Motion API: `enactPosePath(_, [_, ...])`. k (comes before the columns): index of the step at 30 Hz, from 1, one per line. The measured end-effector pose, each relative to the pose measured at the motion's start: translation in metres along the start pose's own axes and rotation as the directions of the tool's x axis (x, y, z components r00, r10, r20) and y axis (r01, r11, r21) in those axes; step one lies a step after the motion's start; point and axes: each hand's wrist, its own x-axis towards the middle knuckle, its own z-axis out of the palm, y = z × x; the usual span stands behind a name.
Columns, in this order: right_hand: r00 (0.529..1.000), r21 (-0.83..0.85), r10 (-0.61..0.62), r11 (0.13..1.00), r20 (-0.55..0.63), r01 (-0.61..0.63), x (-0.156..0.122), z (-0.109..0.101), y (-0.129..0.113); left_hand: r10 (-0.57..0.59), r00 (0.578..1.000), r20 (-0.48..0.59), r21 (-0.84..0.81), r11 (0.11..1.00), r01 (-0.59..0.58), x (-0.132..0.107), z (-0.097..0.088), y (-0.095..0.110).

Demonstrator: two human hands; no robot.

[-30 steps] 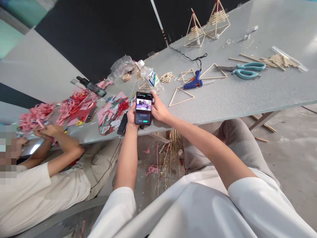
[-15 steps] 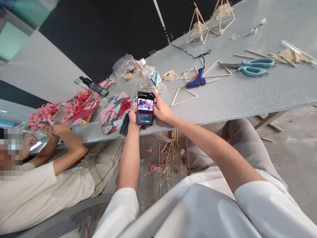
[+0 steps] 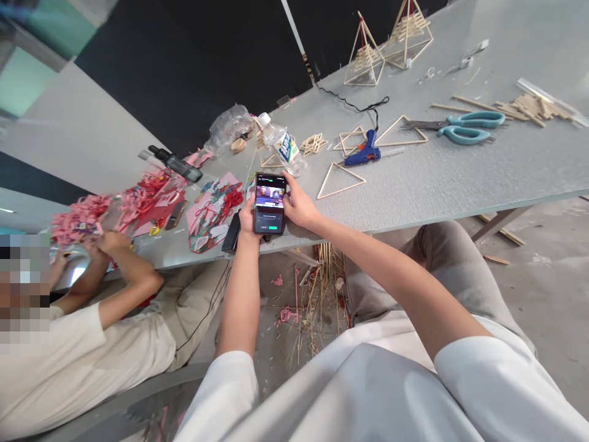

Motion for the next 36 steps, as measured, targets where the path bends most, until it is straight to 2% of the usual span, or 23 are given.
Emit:
enactPosePath(10, [0.998, -0.074, -0.056, 0.996, -0.023, 0.054, 0.0003, 0.0001, 0.0057, -0.015, 1.0, 0.0, 0.017, 1.0, 0.015, 0.0008, -0.0028, -0.0004])
enactPosePath(21, [0.998, -0.042, -0.042, 0.998, -0.043, 0.04, -0.0012, -0.0004, -0.0003, -0.031, 0.999, -0.032, -0.017, 0.999, 0.031, 0.0004, -0.002, -0.0009])
enactPosePath(36, [0.993, -0.12, -0.104, 0.988, -0.059, 0.096, -0.0019, -0.0015, 0.0005, 0.037, 0.999, -0.026, -0.062, 0.997, -0.038, 0.0009, -0.0021, -0.0035])
